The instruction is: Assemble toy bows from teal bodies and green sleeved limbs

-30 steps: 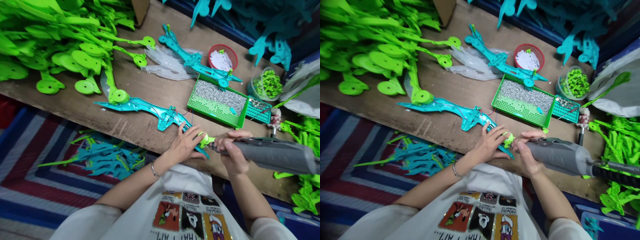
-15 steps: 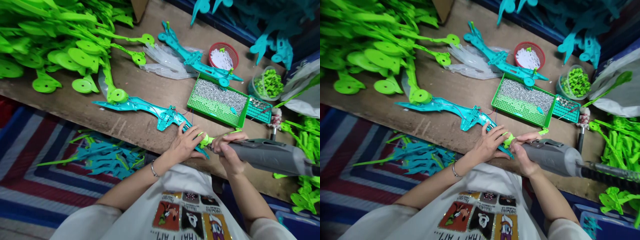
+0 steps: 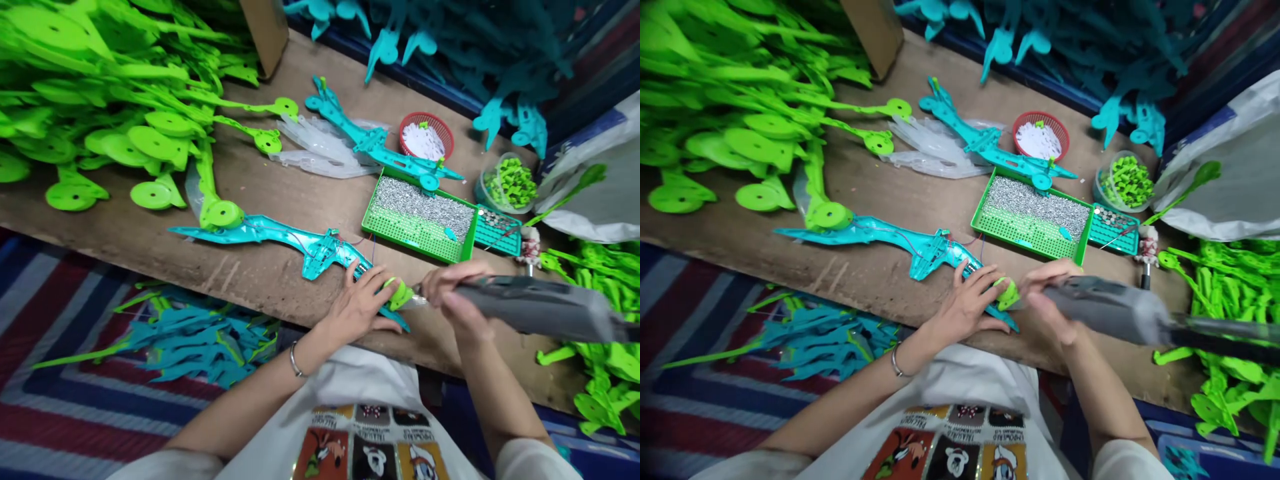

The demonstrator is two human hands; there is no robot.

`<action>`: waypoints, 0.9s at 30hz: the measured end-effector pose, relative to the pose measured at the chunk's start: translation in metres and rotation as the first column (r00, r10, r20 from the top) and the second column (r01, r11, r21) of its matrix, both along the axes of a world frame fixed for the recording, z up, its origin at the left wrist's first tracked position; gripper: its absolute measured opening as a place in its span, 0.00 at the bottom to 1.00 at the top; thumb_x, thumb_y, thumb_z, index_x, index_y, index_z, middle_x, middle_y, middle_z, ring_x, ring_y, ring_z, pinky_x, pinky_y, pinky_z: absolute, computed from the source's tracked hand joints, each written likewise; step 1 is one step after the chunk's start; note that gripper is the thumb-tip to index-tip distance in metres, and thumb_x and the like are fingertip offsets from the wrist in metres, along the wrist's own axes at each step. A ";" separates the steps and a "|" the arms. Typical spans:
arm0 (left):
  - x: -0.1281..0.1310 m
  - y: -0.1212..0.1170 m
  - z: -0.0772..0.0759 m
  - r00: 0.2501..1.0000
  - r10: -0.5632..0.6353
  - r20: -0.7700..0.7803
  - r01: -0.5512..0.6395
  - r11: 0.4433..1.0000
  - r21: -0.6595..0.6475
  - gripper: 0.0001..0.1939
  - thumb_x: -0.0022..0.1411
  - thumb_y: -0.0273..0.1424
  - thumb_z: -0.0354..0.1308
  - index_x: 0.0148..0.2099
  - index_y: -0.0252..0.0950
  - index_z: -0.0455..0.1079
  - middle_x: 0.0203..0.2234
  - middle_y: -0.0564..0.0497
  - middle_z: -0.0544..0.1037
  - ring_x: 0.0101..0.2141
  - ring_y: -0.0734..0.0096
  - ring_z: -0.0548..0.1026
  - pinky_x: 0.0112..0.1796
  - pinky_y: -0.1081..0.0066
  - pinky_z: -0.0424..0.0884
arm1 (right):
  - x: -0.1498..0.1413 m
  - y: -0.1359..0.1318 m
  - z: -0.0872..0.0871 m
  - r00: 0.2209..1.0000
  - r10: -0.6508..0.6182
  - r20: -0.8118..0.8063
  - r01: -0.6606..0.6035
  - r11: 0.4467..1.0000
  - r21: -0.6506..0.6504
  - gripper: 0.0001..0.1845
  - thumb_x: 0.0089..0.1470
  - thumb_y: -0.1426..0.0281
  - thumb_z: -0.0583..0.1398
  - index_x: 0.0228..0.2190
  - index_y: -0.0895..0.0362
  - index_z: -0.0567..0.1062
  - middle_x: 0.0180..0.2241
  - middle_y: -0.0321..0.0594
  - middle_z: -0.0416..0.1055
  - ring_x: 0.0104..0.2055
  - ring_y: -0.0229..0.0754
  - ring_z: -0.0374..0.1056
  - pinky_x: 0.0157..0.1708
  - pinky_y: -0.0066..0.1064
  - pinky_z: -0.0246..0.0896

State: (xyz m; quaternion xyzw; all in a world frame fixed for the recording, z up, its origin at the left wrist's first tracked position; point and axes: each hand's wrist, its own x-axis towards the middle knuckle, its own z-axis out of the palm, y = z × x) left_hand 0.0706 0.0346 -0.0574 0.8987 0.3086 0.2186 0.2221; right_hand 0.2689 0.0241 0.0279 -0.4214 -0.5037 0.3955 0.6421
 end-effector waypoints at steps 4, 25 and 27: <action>0.000 0.001 -0.001 1.000 0.004 0.003 -0.005 0.999 0.032 0.45 0.57 0.63 0.58 0.65 0.36 0.67 0.59 0.39 0.75 0.64 0.49 0.66 0.68 0.42 0.29 | 0.031 0.046 -0.007 0.941 -0.333 -0.057 0.337 0.917 0.214 0.10 0.53 0.69 0.64 0.39 0.51 0.74 0.19 0.27 0.67 0.19 0.38 0.64 0.26 0.34 0.66; -0.001 0.002 0.007 0.998 -0.012 -0.066 0.014 1.000 0.020 0.40 0.60 0.60 0.60 0.69 0.49 0.64 0.61 0.42 0.73 0.65 0.48 0.65 0.66 0.42 0.37 | 0.049 0.090 -0.034 0.895 -0.435 0.099 0.429 0.900 0.080 0.15 0.51 0.60 0.66 0.37 0.52 0.70 0.18 0.25 0.65 0.18 0.37 0.63 0.24 0.34 0.64; 0.000 0.002 0.007 0.998 -0.015 -0.066 0.017 1.000 0.024 0.40 0.60 0.60 0.59 0.69 0.49 0.64 0.60 0.42 0.74 0.64 0.47 0.65 0.66 0.41 0.36 | 0.047 0.080 -0.020 0.890 -0.449 0.076 0.443 0.892 0.093 0.14 0.52 0.60 0.66 0.37 0.51 0.71 0.18 0.26 0.65 0.18 0.37 0.63 0.25 0.34 0.65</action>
